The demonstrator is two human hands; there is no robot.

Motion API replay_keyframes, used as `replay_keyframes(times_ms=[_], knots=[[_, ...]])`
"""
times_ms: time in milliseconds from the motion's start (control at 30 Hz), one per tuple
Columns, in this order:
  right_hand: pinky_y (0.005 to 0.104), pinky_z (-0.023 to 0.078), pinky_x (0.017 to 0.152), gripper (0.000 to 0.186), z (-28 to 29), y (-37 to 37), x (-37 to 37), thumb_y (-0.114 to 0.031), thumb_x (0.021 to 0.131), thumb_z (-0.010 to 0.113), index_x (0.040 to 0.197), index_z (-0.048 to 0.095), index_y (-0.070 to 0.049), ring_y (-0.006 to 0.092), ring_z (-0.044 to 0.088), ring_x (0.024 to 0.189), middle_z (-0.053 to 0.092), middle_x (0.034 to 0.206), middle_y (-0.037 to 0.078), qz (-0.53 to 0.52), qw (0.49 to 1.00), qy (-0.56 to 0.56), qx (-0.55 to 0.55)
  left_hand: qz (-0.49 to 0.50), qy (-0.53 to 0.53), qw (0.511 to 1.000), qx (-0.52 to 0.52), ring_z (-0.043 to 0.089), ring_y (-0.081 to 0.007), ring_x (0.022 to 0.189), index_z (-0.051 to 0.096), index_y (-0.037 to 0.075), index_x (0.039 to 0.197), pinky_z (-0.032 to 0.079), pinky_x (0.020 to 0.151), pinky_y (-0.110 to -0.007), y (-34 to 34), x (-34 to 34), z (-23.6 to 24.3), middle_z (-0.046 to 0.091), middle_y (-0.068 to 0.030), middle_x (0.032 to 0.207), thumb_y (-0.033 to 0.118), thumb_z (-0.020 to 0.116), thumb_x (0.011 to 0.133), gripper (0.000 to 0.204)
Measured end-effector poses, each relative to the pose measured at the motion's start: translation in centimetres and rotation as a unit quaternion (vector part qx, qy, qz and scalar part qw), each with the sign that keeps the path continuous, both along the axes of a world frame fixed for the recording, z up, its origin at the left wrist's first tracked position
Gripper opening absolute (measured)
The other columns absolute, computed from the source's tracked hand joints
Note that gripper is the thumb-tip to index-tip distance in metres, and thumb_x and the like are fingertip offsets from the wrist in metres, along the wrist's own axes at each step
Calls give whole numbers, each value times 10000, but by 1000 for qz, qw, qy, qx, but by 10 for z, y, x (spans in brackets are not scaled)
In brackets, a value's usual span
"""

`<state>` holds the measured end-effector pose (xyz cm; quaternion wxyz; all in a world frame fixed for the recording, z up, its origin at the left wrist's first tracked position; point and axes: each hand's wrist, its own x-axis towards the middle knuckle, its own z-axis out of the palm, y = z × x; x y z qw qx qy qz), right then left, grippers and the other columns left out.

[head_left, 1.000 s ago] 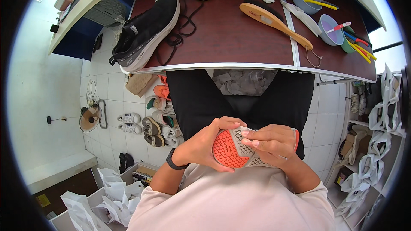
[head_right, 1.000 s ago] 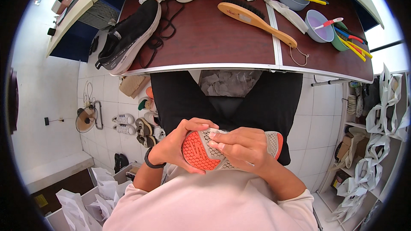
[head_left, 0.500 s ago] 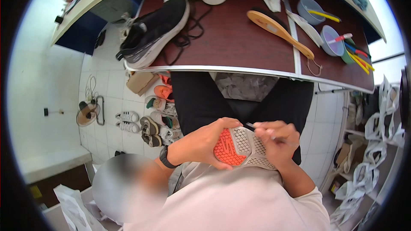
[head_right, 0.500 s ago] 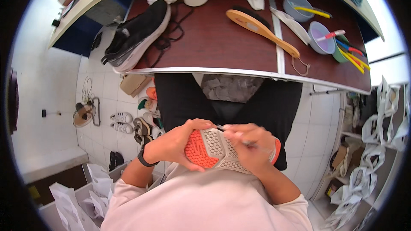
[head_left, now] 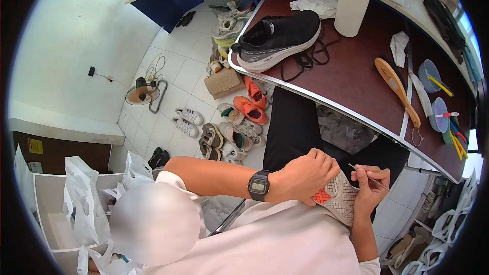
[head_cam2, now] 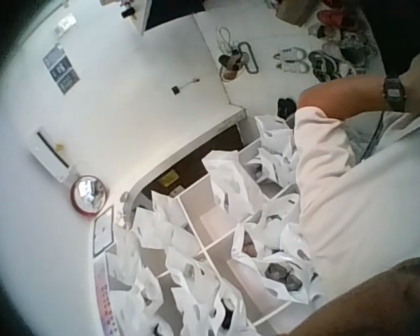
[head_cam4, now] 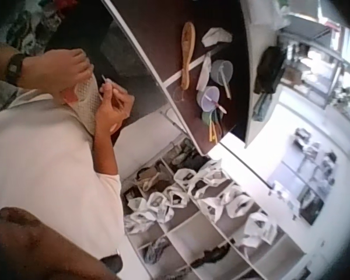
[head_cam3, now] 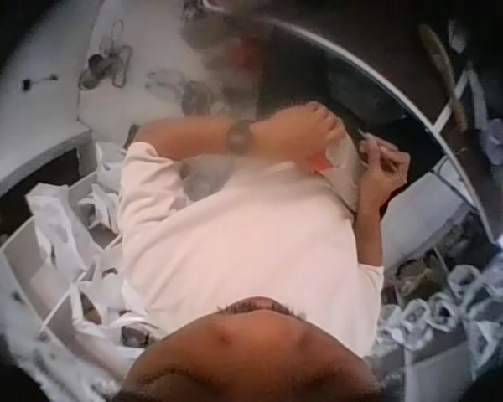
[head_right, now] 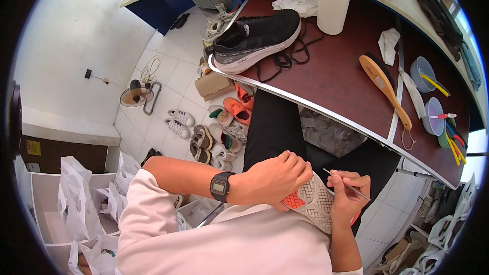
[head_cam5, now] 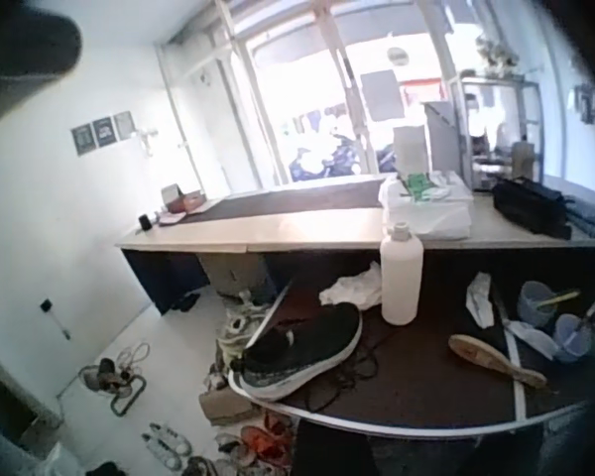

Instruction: Removing debris from a sneaker sole using a pick tool.

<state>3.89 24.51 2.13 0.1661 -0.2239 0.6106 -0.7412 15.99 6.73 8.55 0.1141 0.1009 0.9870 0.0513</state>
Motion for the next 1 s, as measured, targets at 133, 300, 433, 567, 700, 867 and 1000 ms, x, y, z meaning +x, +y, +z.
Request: replay_keyframes(times_ms=[133, 300, 433, 567, 700, 867, 1000], knots=[[275, 601, 678, 269, 2, 0, 6, 103, 883, 707, 927, 485, -43, 174, 696, 752, 709, 925, 210, 6, 1000, -3, -2, 4, -25, 988, 151, 621, -288, 1006, 481, -86, 1289, 483, 896, -369, -20, -3, -4, 623, -155, 1096, 534, 868, 638, 979], [294, 607, 724, 273, 2, -1, 11, 118, 848, 740, 930, 529, -36, 228, 745, 856, 733, 914, 208, 53, 998, 23, -38, 48, -82, 844, 527, 588, -317, 1241, 438, -14, 1376, 475, 1046, -395, -48, 6, -40, 565, -186, 1341, 483, 918, 650, 1002], [291, 608, 729, 268, 3, -5, 7, 114, 829, 761, 911, 551, -30, 233, 758, 851, 747, 917, 204, 64, 995, 73, -15, 63, -3, 731, 679, 558, -304, 1300, 374, 16, 1436, 449, 1096, -404, -29, 13, -81, 520, -183, 1424, 424, 977, 589, 1118], [319, 612, 746, 284, 8, -5, 4, 133, 815, 760, 918, 563, -44, 246, 755, 865, 743, 912, 189, 86, 988, 124, 19, 87, -20, 737, 671, 562, -303, 1294, 390, 22, 1404, 450, 1096, -402, -26, 11, -75, 516, -176, 1424, 413, 991, 568, 1102], [283, 597, 637, 264, 13, -7, 1, 99, 792, 791, 897, 593, -41, 224, 753, 759, 753, 905, 167, 113, 963, 243, 21, 75, -16, 766, 639, 585, -303, 1264, 396, 20, 1390, 466, 1073, -395, -27, 8, -64, 535, -174, 1397, 417, 991, 563, 1093], [286, 596, 630, 306, 15, -6, 1, 86, 797, 794, 944, 581, -77, 233, 753, 759, 757, 936, 152, 145, 941, 305, 30, 91, -30, 783, 614, 598, -290, 1248, 406, 40, 1396, 485, 1068, -400, -25, 10, -58, 555, -171, 1376, 375, 1005, 548, 1091], [285, 598, 629, 300, 11, -3, 4, 102, 804, 780, 954, 581, -66, 242, 760, 785, 750, 941, 164, 99, 949, 297, 38, 105, -38, 778, 618, 612, -288, 1227, 412, 39, 1391, 497, 1053, -397, -24, 10, -58, 566, -165, 1362, 371, 1007, 544, 1087]])
